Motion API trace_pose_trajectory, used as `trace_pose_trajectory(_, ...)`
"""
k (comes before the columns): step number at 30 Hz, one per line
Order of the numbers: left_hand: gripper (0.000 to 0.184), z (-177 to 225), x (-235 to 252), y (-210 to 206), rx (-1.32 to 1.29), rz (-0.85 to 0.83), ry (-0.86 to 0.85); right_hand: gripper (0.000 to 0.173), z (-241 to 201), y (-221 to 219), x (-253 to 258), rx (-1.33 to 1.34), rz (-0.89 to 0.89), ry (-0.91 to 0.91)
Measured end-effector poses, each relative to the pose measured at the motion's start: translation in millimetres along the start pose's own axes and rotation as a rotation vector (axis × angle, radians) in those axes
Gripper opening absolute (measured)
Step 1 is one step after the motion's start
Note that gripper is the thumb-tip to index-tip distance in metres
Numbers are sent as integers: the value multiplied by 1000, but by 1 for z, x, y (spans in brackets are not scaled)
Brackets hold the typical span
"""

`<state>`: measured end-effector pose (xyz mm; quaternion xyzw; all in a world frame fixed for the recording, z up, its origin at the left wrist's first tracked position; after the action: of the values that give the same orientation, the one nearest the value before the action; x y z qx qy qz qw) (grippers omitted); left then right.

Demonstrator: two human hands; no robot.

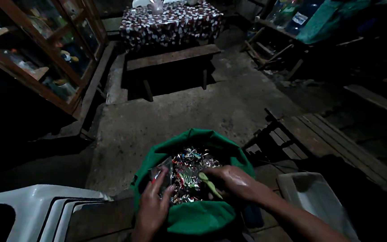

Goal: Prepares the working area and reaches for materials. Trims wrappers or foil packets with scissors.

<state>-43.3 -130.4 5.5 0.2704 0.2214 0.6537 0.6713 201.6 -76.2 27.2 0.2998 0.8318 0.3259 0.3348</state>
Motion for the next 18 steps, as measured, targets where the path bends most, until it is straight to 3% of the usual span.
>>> trace_pose_trajectory(3, 39, 2, 0, -4, -91, -68, -37, 29, -5, -10, -18, -50, -377, -4)
trace_pose_trajectory(5, 36, 2, -1, -5, -235, -71, -24, 26, -9, -15, -26, -99, -519, -12)
trace_pose_trajectory(7, 33, 4, 3, -5, -430, -50, -10, 27, -6, -12, -32, -39, -402, -6)
trace_pose_trajectory(12, 42, 15, 17, 1, -719, 39, -62, 55, -6, -8, -24, 542, 433, 118)
trace_pose_trajectory(14, 51, 19, 23, 3, -740, 57, -98, 52, -18, -16, -15, 804, 511, 182)
trace_pose_trajectory(18, 60, 24, 26, 3, -729, 110, -122, 43, -33, -34, -7, 942, 361, 164)
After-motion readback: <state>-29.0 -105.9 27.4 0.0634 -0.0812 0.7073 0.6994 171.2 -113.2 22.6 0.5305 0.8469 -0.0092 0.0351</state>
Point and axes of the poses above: each hand's wrist, its own x-axis towards the middle knuckle, its own y-axis out of the back of the hand, z = x × y, the point moved 2 cm from there along x, towards the middle knuckle, and after that the axes turned 3 degrees about -z, right-handed, at the moved point
